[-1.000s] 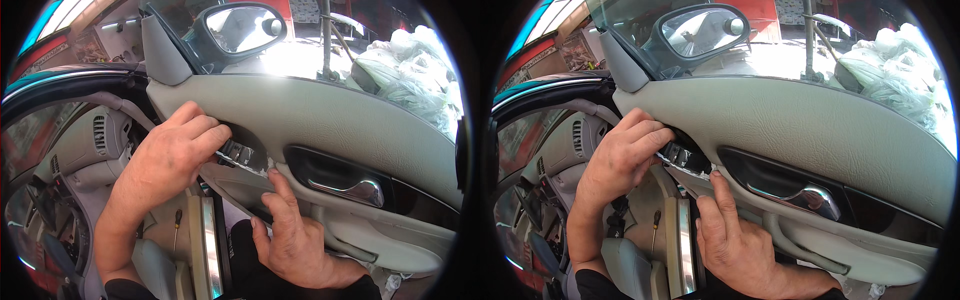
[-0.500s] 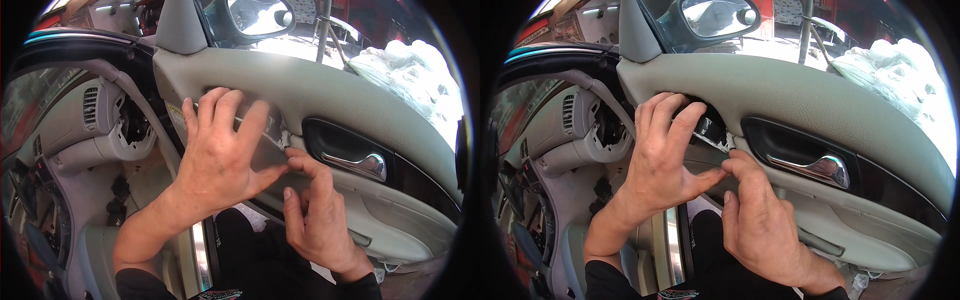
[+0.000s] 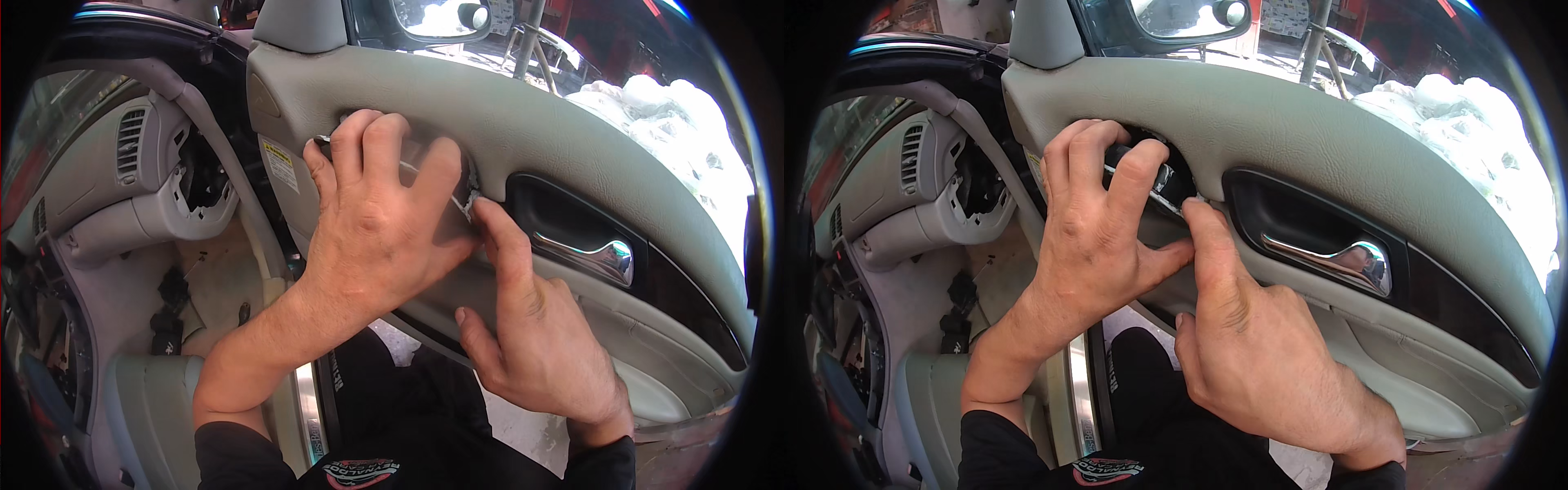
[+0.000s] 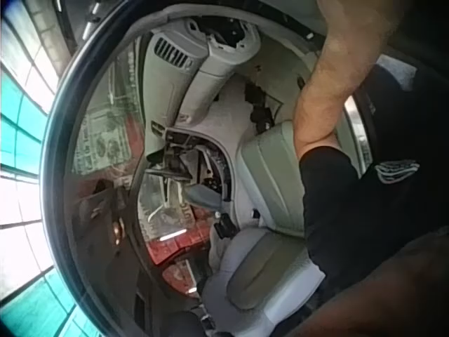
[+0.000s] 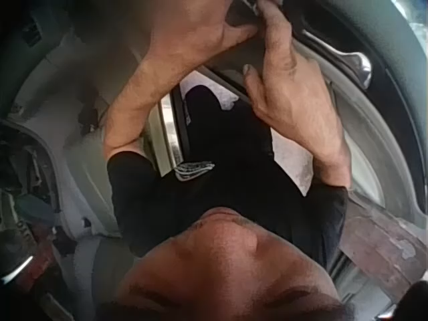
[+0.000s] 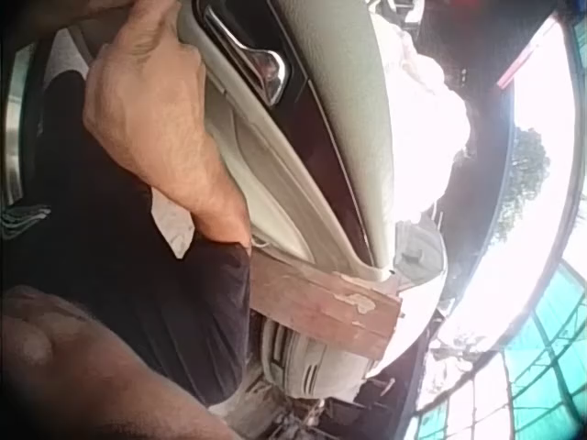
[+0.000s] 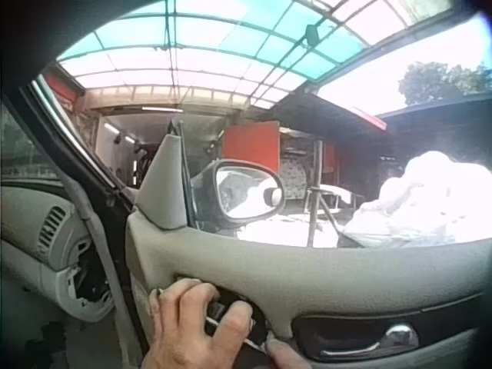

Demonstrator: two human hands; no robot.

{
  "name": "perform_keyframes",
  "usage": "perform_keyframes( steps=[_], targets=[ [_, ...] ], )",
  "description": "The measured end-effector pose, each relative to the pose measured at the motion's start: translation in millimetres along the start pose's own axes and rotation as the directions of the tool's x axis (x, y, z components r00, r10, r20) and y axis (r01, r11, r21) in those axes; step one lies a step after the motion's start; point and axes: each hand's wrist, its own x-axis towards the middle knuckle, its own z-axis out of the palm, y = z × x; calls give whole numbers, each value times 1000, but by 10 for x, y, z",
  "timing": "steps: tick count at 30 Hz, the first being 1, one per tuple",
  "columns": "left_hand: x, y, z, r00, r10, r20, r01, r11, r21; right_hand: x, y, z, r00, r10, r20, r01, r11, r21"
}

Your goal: Removing an interior door component using a screwdriver.

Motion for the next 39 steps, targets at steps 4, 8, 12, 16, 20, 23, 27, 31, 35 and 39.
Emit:
perform_keyframes(
  steps=[4, 8, 12, 16, 20, 23, 27, 31, 35, 39],
  targets=[
    [80, 43, -43, 998, -29, 49, 27, 998, 54, 28, 4, 14, 999, 30, -9, -31, 999, -40],
    [125, 15, -106, 993, -27, 119, 19, 997, 68, 12, 6, 90, 998, 61, -22, -64, 987, -145],
    [121, -35, -165, 992, 22, 124, -27, 999, 40, 9, 86, 116, 978, -184, -98, 153, 954, -258],
    [117, -66, -170, 990, 48, 130, -49, 999, 6, 10, 155, 141, 977, -202, -67, 167, 922, -348],
    [120, -102, -197, 988, 55, 147, -54, 998, -10, 89, 164, 313, 965, -254, -63, 135, 689, -712],
    [177, -184, -288, 970, 69, 234, -58, 997, -52, 113, 208, 333, 944, -330, -23, 166, 531, -831],
    [295, -279, -423, 963, 109, 248, -78, 988, -135, 95, 303, 310, 878, -476, -37, 236, 500, -833],
    [413, -331, -541, 961, 106, 253, -60, 981, -183, 89, 385, 315, 828, -557, -72, 263, 497, -827],
    [441, -352, -618, 951, 65, 301, 6, 973, -230, 105, 336, 363, 893, -450, -27, 199, 448, -872],
    [302, -341, -602, 965, 148, 218, -90, 963, -254, 93, 298, 397, 906, -420, -60, 172, 493, -853]
  ],
)
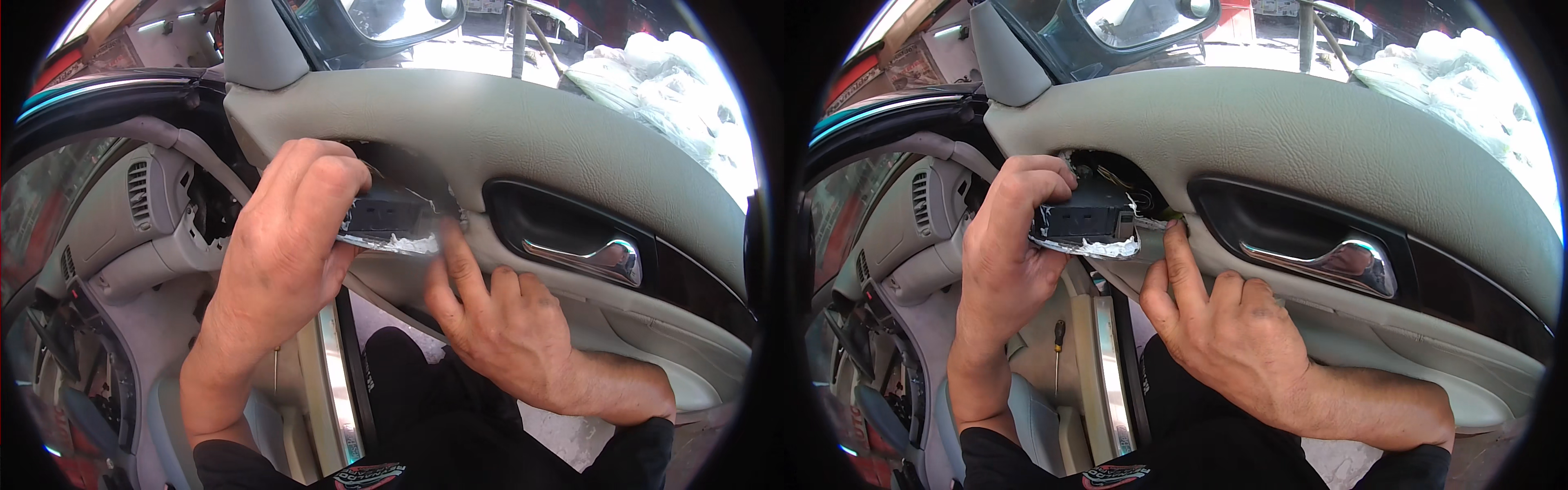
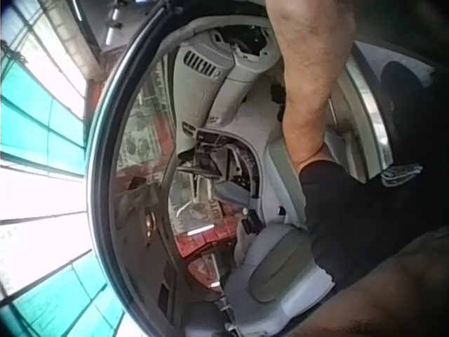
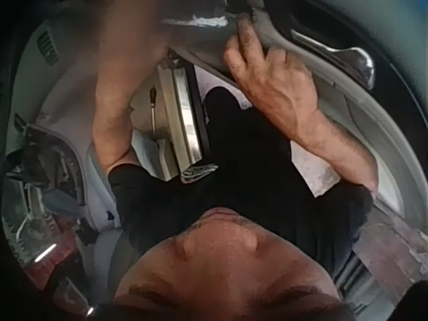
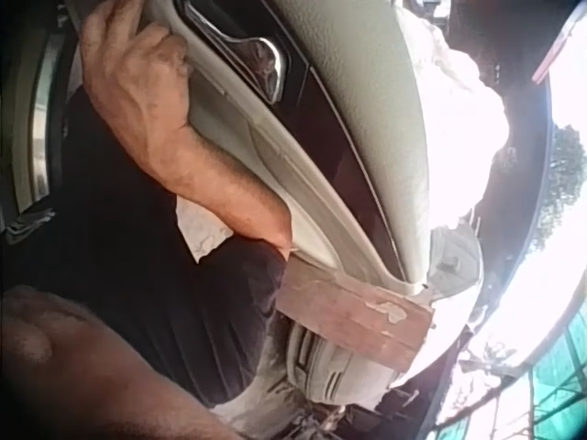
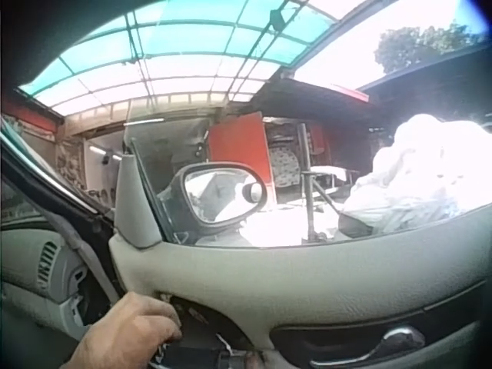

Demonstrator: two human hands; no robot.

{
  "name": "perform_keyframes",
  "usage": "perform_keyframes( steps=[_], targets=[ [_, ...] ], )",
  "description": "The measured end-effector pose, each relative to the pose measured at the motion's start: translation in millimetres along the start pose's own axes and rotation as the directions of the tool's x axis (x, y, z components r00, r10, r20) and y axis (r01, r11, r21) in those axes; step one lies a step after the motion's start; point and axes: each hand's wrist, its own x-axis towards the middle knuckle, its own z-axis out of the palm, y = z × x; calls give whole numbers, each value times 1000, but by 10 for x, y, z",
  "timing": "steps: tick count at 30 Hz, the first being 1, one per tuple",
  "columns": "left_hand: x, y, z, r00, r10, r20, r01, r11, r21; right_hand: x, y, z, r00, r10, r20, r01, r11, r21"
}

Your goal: Removing an interior door component using a screwdriver.

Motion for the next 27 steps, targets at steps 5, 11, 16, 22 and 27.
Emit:
perform_keyframes(
  steps=[5, 11, 16, 22, 27],
  targets=[
    [-271, -44, 154, 979, 200, -48, -199, 980, 26, -214, -61, 84, 994, 8, -113, 33, 933, 357],
    [-607, -88, 241, 958, 208, -196, -195, 977, 83, -437, -288, 139, 947, 294, -129, -89, 626, 775],
    [-765, -108, 311, 949, 154, -276, -139, 988, 74, -253, -453, 143, 806, 264, 531, -142, -784, 605],
    [-972, -118, 368, 953, 130, -275, -105, 989, 103, 300, -720, 468, 909, 149, 389, 40, -961, 274],
    [-1174, -142, 298, 979, 74, -191, -10, 949, 316, 497, -964, 543, 909, 180, 376, 125, -978, 167]
  ],
)
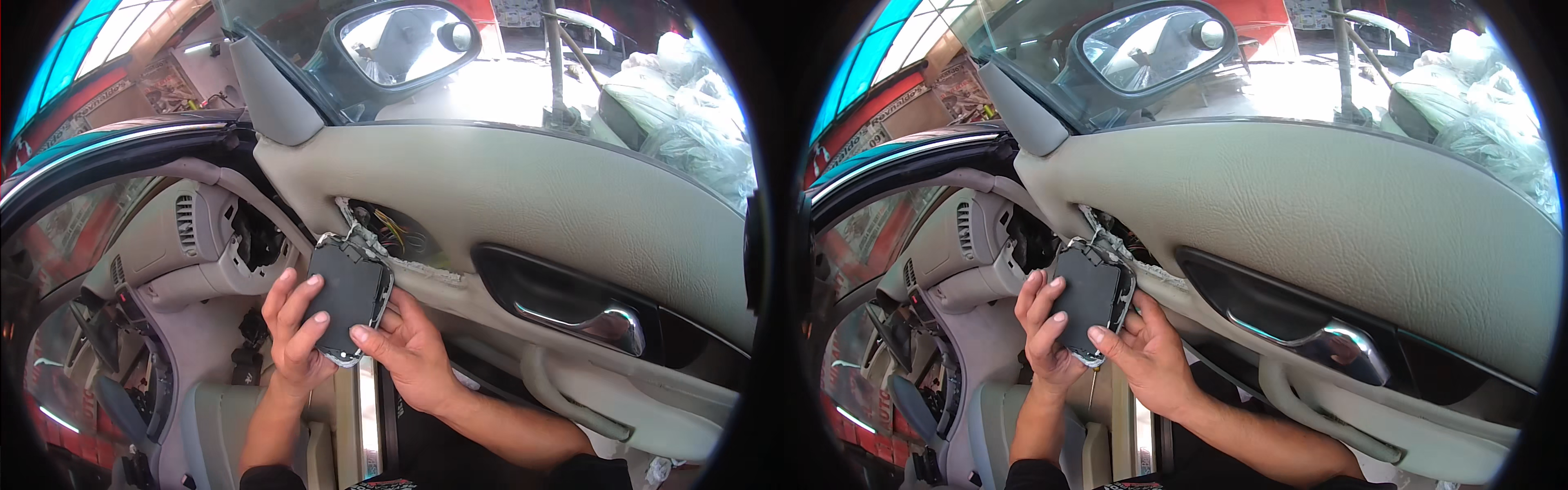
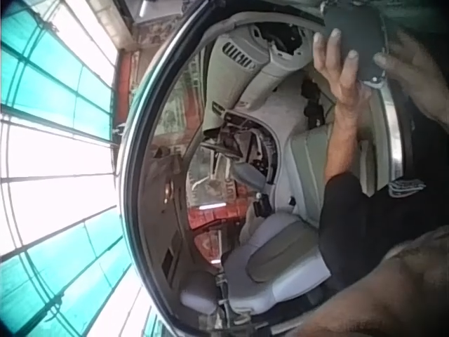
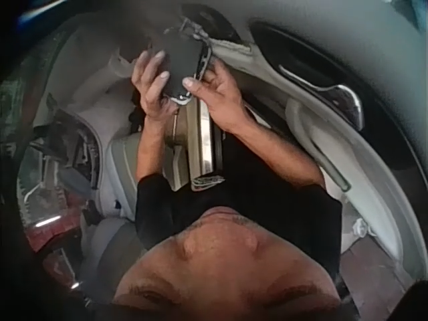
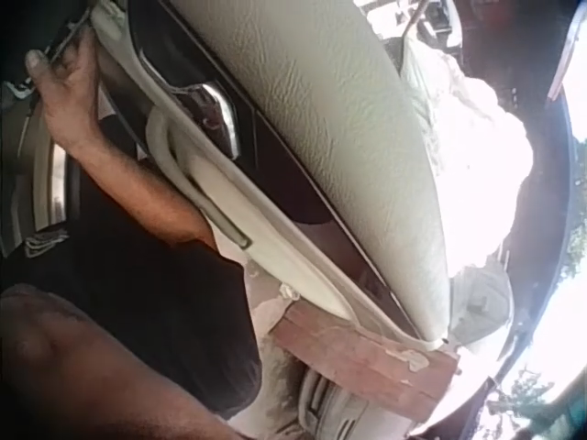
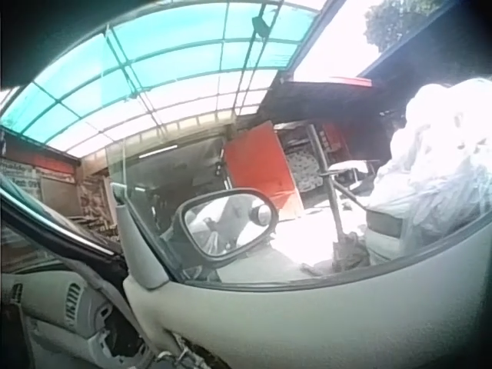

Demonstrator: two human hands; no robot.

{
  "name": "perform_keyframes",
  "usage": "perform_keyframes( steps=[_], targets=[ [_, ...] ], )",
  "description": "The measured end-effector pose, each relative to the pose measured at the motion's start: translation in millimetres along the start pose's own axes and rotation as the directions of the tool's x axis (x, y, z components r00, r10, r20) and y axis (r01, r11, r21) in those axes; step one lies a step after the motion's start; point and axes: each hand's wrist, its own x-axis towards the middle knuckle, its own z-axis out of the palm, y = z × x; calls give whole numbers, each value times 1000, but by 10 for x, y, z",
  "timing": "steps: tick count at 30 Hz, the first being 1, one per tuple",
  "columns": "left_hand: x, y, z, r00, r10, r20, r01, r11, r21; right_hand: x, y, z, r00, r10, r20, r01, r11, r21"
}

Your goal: Removing an interior door component using a screwdriver.

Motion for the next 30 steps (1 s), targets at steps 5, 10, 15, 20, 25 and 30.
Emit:
perform_keyframes(
  steps=[5, 10, 15, 20, 25, 30],
  targets=[
    [-142, -12, 17, 929, -362, 83, 371, 905, -208, 58, 191, 9, 999, -24, -26, 24, 999, 31],
    [-249, 37, -96, 533, -808, 249, 742, 306, -596, 77, 290, -12, 999, -48, -20, 49, 998, 38],
    [-301, 94, -281, 383, -798, 466, 523, -228, -821, 56, 404, -11, 989, -151, 5, 151, 987, -54],
    [-415, 262, -350, 493, -766, 413, 580, -64, -812, -58, 433, -32, 990, -91, 106, 115, 962, -246],
    [-672, 435, -370, 429, -849, 308, 478, -76, -875, -155, 207, -58, 944, -147, 295, 320, 621, -716],
    [-851, 528, -429, 439, -858, 269, 332, -123, -935, -99, -242, 77, 819, -377, 433, 521, 173, -835]
  ],
)
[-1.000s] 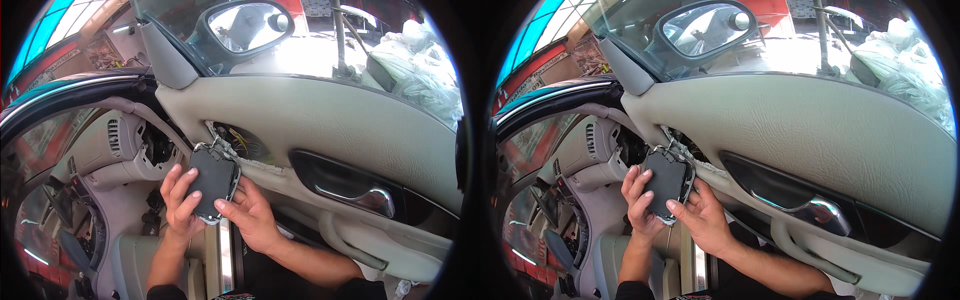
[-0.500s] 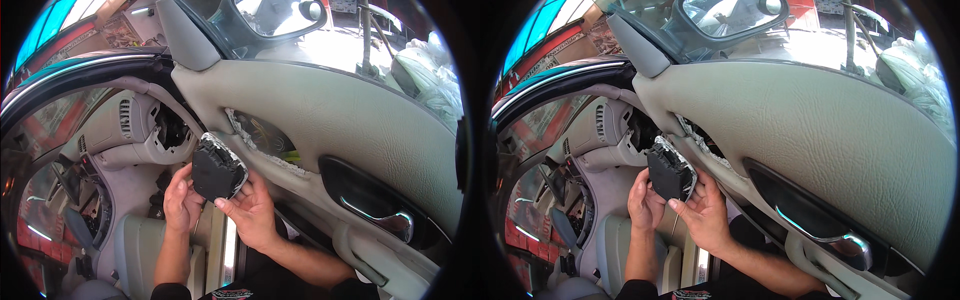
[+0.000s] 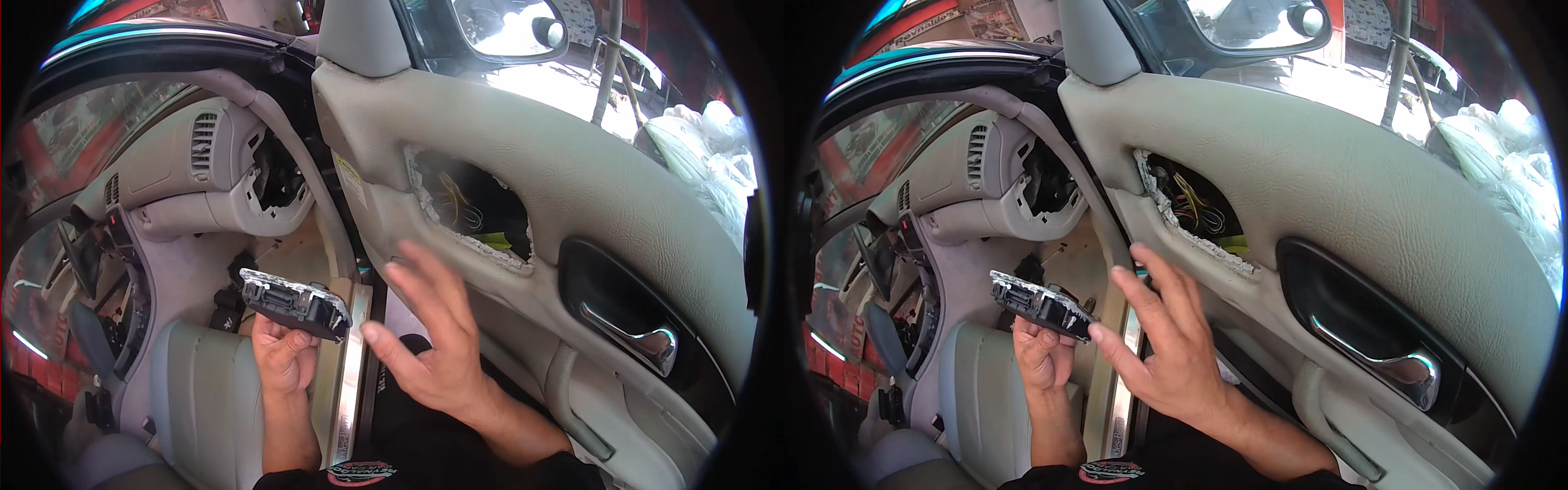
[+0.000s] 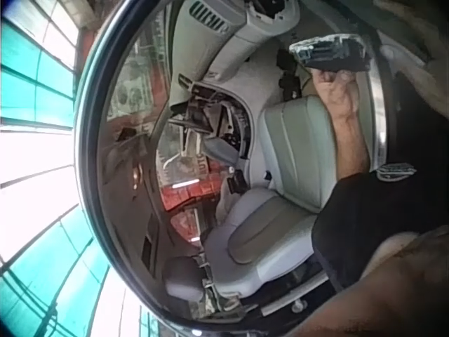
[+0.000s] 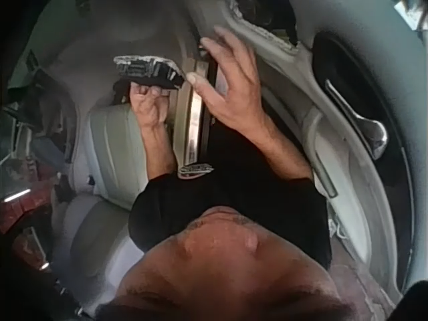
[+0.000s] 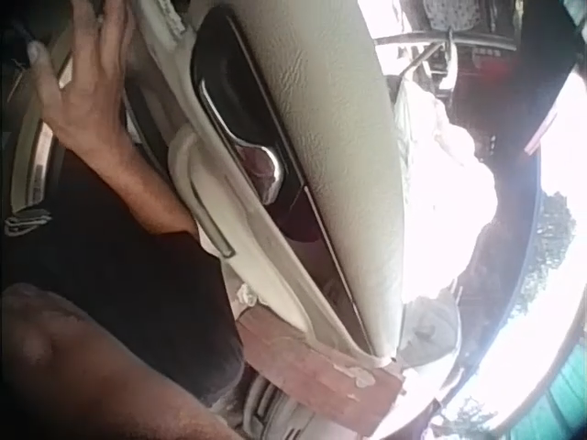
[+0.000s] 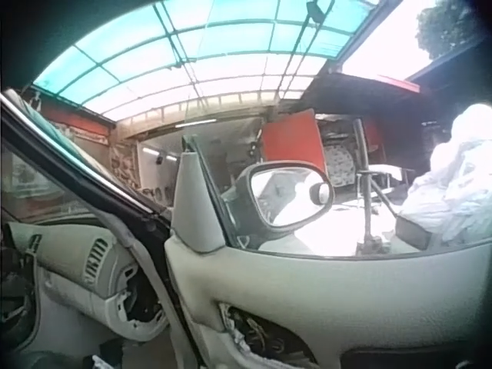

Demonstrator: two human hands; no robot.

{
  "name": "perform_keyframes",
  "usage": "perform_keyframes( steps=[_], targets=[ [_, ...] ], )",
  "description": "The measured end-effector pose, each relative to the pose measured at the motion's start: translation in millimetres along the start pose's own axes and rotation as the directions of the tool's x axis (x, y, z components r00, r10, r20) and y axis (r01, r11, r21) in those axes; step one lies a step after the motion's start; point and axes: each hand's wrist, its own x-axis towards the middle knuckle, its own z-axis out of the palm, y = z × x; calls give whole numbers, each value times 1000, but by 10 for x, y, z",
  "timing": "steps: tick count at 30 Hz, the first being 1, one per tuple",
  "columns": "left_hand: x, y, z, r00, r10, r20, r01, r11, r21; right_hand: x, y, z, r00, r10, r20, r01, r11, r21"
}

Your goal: Removing an interior door component using a screwdriver.

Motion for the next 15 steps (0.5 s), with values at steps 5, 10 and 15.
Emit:
perform_keyframes(
  steps=[5, 10, 15],
  targets=[
    [-100, -56, 0, 996, -13, -92, 8, 999, -50, 406, -98, -171, 997, -72, 39, 72, 544, -836],
    [-189, -156, -77, 994, 61, -94, -70, 993, -99, 646, -133, -51, 985, 171, 35, -13, 271, -962],
    [-378, -167, -230, 989, 88, -122, -104, 985, -136, 714, -186, -108, 963, 268, -15, -108, 335, -936]
  ],
)
